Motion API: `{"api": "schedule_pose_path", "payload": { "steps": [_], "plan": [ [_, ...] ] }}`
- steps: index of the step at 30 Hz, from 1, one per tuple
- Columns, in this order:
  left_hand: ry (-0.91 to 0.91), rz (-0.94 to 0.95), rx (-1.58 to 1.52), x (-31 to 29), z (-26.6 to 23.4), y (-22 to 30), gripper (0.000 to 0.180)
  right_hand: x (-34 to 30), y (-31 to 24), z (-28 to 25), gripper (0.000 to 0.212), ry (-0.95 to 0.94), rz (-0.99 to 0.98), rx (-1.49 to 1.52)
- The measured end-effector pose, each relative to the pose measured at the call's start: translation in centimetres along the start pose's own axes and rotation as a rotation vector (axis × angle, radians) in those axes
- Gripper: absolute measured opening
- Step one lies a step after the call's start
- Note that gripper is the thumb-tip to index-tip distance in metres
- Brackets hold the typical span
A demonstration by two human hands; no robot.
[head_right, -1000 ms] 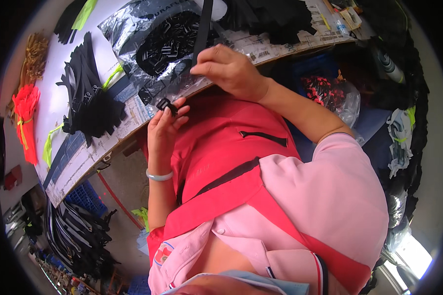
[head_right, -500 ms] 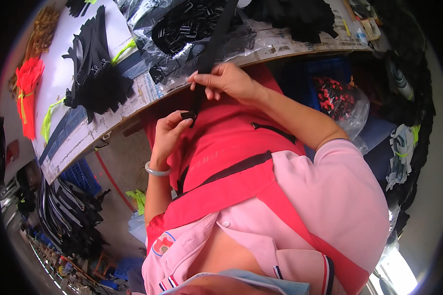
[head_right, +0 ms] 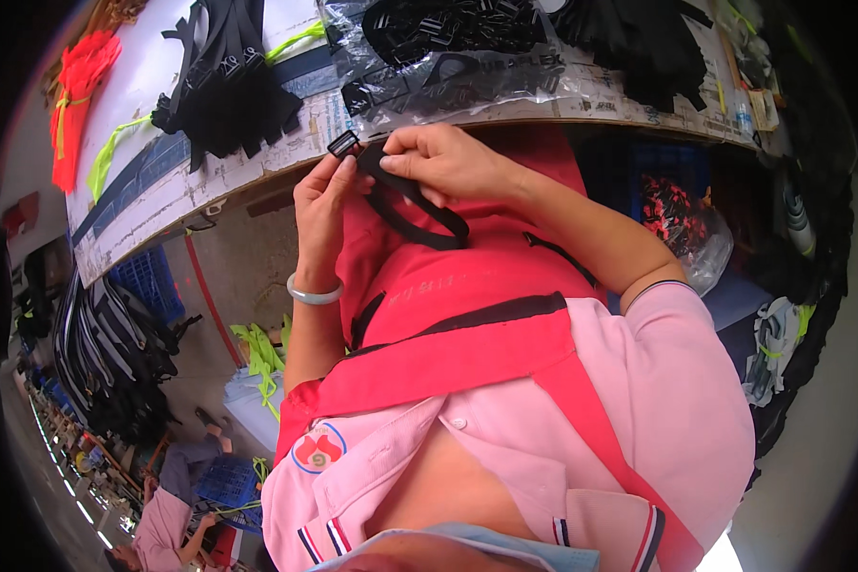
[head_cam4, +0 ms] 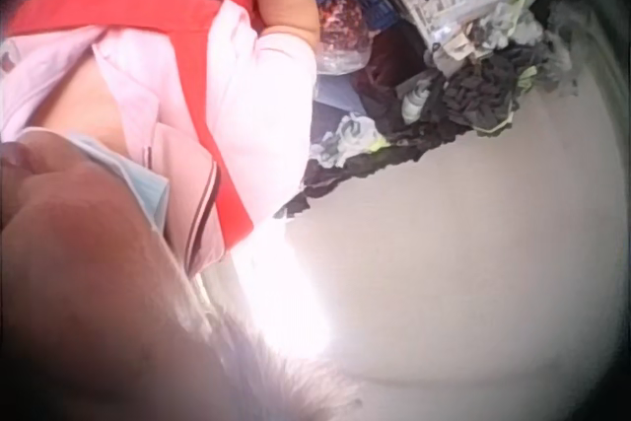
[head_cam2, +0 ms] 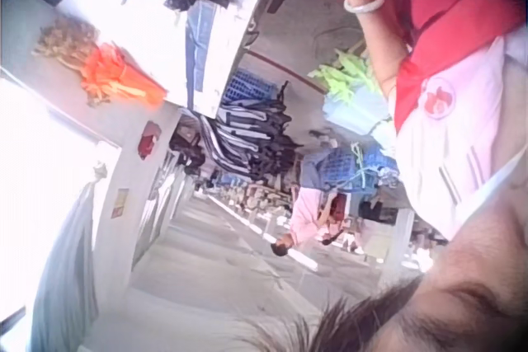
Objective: Thread plastic buckles onto black webbing straps at a manufacturing workbench.
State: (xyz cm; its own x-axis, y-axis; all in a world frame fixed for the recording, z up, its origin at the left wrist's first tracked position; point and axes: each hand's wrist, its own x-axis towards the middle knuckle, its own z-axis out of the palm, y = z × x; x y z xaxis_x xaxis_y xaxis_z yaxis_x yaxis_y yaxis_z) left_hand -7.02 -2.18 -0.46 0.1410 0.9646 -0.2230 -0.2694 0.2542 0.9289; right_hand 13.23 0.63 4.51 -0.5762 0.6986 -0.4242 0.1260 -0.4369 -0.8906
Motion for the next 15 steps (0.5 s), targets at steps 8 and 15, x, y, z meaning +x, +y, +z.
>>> {"api": "schedule_pose_path", "payload": {
  "steps": [8, 15],
  "plan": [
    [-0.019, 0.197, 0.266, -0.3, -0.1, -1.4, 0.014, 2.3, 1.2, 0.7, 0.021, -0.001, 0.006, 0.184],
    [0.155, 0.576, 0.697, -0.4, 0.9, -1.6, 0.027, 2.6, 2.2, 1.1, 0.022, 0.163, -0.129, 0.293]
  ]
}}
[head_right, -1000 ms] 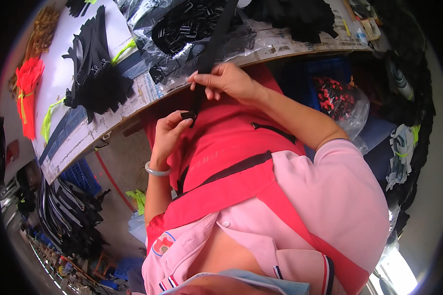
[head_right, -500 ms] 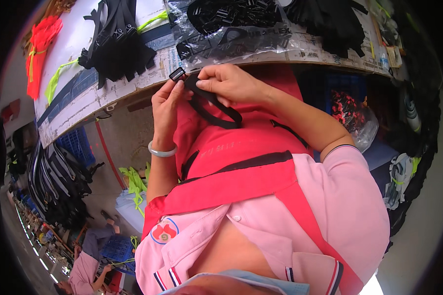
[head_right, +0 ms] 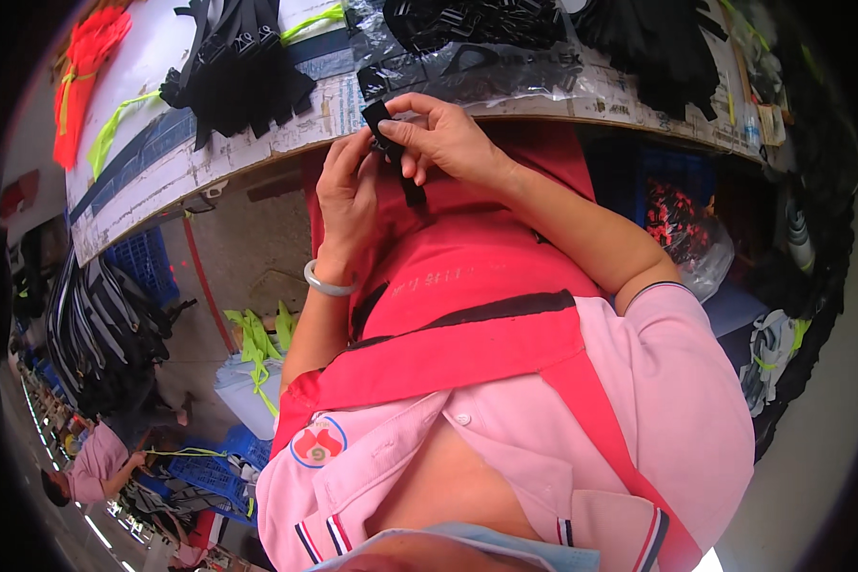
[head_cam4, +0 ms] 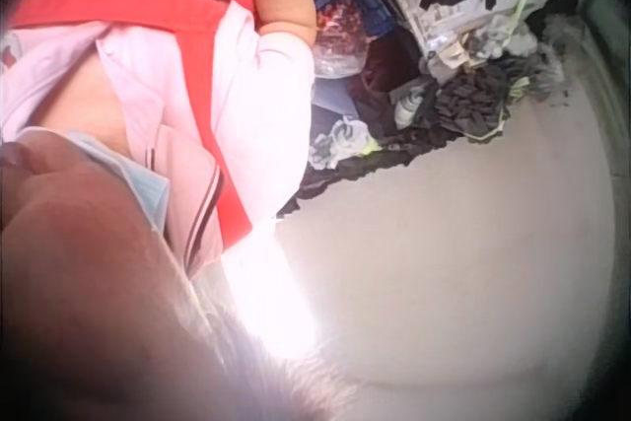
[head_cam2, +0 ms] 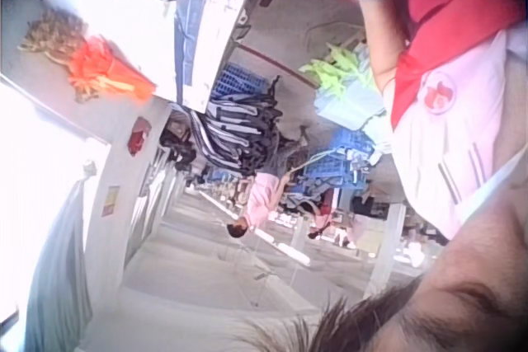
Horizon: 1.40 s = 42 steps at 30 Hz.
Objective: Thread plastic buckles onto black webbing straps at a manufacturing workbench.
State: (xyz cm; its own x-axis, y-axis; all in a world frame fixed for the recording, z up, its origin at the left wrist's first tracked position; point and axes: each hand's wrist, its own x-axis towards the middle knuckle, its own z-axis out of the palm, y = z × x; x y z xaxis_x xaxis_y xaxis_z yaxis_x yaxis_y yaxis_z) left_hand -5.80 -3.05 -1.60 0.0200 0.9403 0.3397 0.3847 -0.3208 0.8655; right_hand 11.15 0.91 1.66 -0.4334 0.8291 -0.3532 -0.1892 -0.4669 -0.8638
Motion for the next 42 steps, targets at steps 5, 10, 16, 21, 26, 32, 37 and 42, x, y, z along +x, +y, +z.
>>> {"api": "schedule_pose_path", "payload": {
  "steps": [5, 10, 16, 21, 26, 32, 37, 42],
  "plan": [
    [-0.04, -0.78, -0.991, 0.5, -1.1, -0.4, 0.019, 0.2, -0.2, -0.2, 0.014, -0.022, -0.12, -0.335],
    [0.035, -0.697, -0.723, 0.9, -1.4, -0.7, 0.019, -0.8, -4.0, -0.2, 0.014, -0.118, -0.71, -0.569],
    [0.122, -0.64, -0.584, 1.0, -3.9, -1.7, 0.021, -2.6, -16.9, 1.0, 0.024, 0.652, -0.93, 0.487],
    [0.088, -0.622, -0.631, 1.1, -2.6, 0.0, 0.019, -0.7, -9.4, -3.6, 0.02, 0.152, -0.362, -0.235],
    [0.011, -0.507, -0.487, 0.4, -2.3, -0.6, 0.017, -0.9, -1.5, 0.0, 0.017, -0.045, 0.055, -0.302],
    [0.163, -0.414, -0.374, 0.0, -1.4, 0.2, 0.014, -0.4, 0.9, 0.7, 0.019, 0.048, 0.09, -0.267],
    [0.208, -0.297, -0.395, -0.6, -0.6, 0.5, 0.015, -0.4, 0.8, 1.7, 0.017, 0.037, 0.038, -0.091],
    [0.095, -0.312, -0.524, -0.7, -1.3, 0.4, 0.018, 2.0, 0.7, -0.2, 0.022, -0.22, 0.217, -0.021]
  ]
}}
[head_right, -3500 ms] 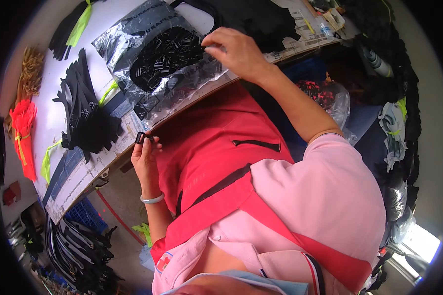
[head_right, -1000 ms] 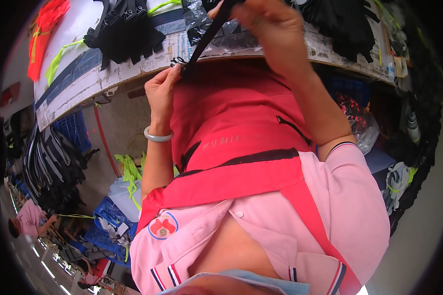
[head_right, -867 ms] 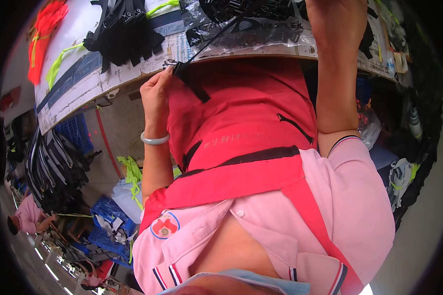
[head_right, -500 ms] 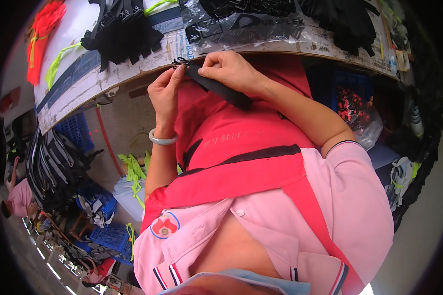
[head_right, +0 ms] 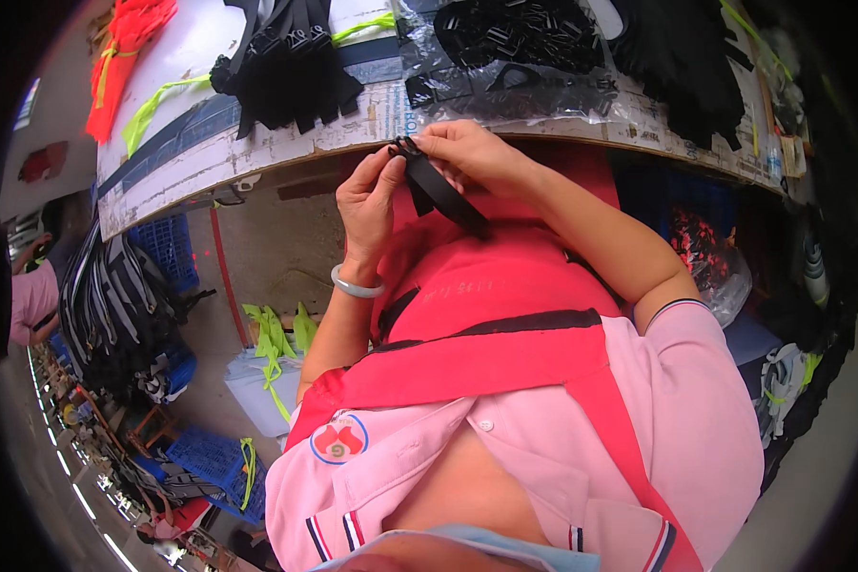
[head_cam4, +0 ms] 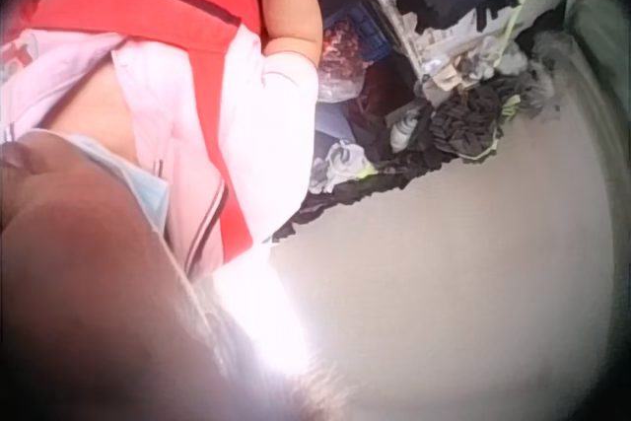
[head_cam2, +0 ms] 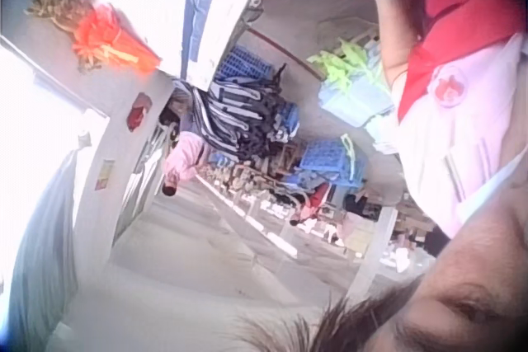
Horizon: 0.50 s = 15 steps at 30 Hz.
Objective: Thread plastic buckles onto black webbing straps at a manufacturing workbench.
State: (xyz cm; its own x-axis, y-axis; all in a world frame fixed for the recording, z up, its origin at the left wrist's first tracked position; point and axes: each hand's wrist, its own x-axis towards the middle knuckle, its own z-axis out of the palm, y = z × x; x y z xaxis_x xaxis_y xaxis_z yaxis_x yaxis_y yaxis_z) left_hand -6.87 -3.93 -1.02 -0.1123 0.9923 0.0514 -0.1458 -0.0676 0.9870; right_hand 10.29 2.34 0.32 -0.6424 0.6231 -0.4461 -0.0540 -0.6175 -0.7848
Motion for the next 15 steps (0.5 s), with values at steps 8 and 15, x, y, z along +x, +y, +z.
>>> {"api": "schedule_pose_path", "payload": {
  "steps": [8, 15],
  "plan": [
    [-0.53, -0.286, -0.072, -0.1, -7.1, 7.2, 0.014, 2.9, -9.6, 0.0, 0.02, 0.1, -0.369, -0.706],
    [-0.168, 0.129, -0.174, 5.9, -11.9, 14.8, 0.019, 6.1, -26.7, -0.6, 0.024, 0.573, -1.038, -0.653]
  ]
}}
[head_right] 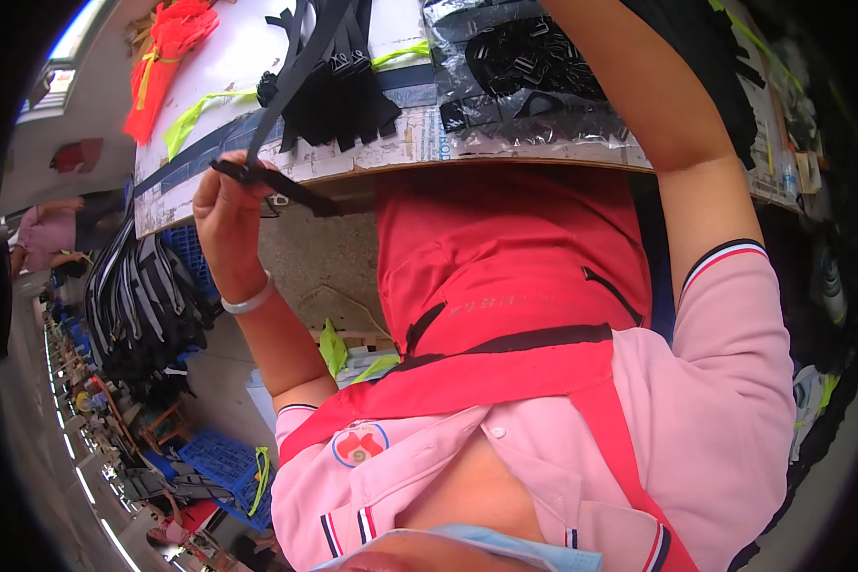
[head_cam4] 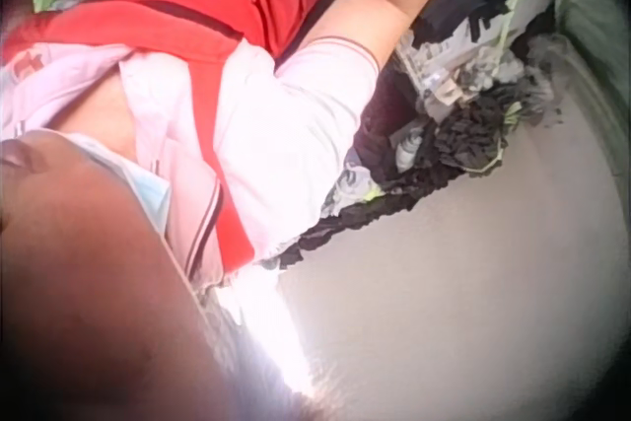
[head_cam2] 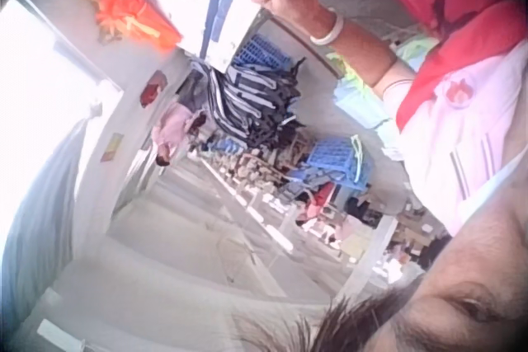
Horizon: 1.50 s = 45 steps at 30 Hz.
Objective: Thread plastic buckles onto black webbing straps at a manufacturing workbench.
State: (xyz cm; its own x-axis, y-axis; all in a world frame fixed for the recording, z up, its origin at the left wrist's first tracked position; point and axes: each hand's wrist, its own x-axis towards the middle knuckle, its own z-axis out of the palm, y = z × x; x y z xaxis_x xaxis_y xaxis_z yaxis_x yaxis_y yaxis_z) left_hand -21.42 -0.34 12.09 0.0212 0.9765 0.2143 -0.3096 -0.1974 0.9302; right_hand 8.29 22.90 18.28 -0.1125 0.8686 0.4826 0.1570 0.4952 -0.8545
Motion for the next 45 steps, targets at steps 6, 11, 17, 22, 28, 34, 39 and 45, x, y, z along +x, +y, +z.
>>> {"api": "schedule_pose_path", "payload": {
  "steps": [6, 11, 17, 22, 28, 34, 39, 45],
  "plan": [
    [0.177, -0.145, 0.126, 9.9, -9.9, -3.9, 0.026, -9.2, 1.8, 7.3, 0.027, -0.579, 0.038, 0.0],
    [0.368, -0.274, 0.214, 9.6, -11.2, -9.0, 0.029, -17.7, 4.4, 6.1, 0.018, -0.883, 0.521, 0.16],
    [0.531, -0.119, 0.274, 7.6, -9.1, -10.7, 0.029, -21.4, 4.9, 2.3, 0.019, -0.851, 0.777, 0.261],
    [0.718, 0.174, 0.675, 4.8, -5.3, -10.5, 0.029, -22.7, 4.9, 1.3, 0.018, -0.864, 0.761, 0.33],
    [0.1, 0.227, 0.65, 5.6, 8.7, -12.4, 0.014, -25.1, 5.2, 1.4, 0.02, -0.907, 0.78, 0.364],
    [-0.303, 0.207, 1.018, 9.1, 18.1, -19.1, 0.038, -27.2, 2.7, 3.0, 0.023, -1.024, 0.771, 0.091],
    [-0.098, 0.553, 1.404, 9.2, 20.4, -20.7, 0.05, -28.8, 4.9, 1.3, 0.023, -0.965, 0.775, 0.231],
    [-0.436, 0.156, 1.185, 10.3, 20.2, -21.6, 0.042, -30.1, 6.0, 1.0, 0.017, -0.875, 0.859, 0.336]
  ]
}}
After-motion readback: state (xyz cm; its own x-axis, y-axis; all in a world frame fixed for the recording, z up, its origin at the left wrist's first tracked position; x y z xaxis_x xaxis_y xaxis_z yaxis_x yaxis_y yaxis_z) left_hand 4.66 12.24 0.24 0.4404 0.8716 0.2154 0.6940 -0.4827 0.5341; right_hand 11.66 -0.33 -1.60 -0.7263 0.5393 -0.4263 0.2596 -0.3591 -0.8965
